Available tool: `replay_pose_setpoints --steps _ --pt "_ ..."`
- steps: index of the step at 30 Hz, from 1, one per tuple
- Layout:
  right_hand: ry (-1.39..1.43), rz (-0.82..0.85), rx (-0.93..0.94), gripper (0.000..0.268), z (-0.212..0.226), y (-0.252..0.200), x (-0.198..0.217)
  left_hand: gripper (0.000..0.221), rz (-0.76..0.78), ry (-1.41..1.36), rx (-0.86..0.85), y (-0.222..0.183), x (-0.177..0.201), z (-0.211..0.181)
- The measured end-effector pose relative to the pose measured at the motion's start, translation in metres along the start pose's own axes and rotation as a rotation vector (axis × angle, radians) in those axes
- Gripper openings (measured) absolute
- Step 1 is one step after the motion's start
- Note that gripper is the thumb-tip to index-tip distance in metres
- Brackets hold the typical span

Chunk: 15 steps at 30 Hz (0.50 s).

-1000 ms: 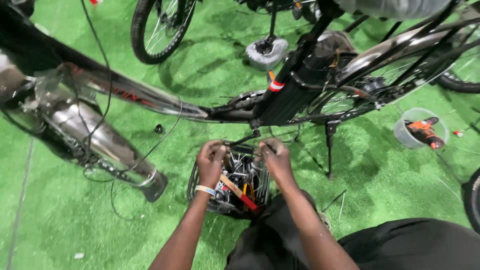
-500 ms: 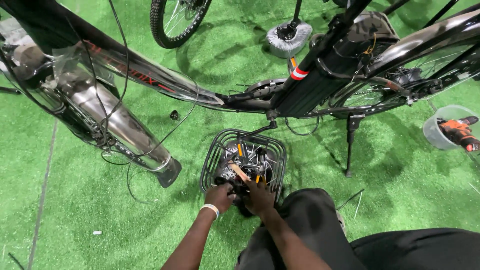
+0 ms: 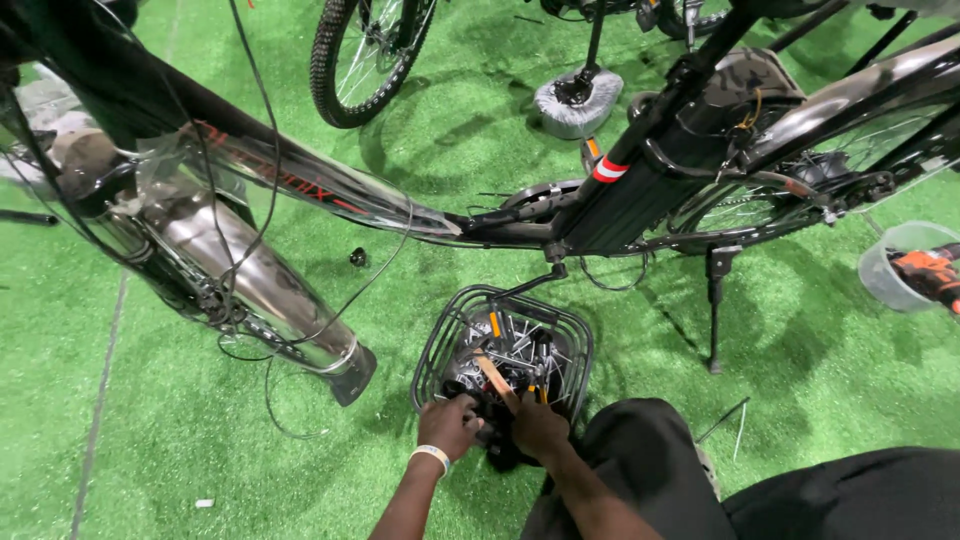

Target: Repairing and adjusting components of an electric bicycle using hand tools

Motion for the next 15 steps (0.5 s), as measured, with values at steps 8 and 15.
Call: replay_pose_setpoints --steps 8,15 --pt "-0.049 -0.061 -0.009 0.039 0.002 0.007 -0.016 0.026 0.090 -0.016 0.089 -0.005 0.009 -0.006" --pt "0.398 -0.039 -0.180 0.037 -0.005 0.006 -0.012 0.017 0.202 0.073 0.170 -0.013 0.010 -0.021"
Point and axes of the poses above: each hand's wrist, its own y-axis towards the middle knuckle, its own x-axis out of the back of the hand, z = x × y, the point moved 4 cm from there along y, towards the middle knuckle, and after that the axes turned 13 degrees about -y, right-handed, at the moved point
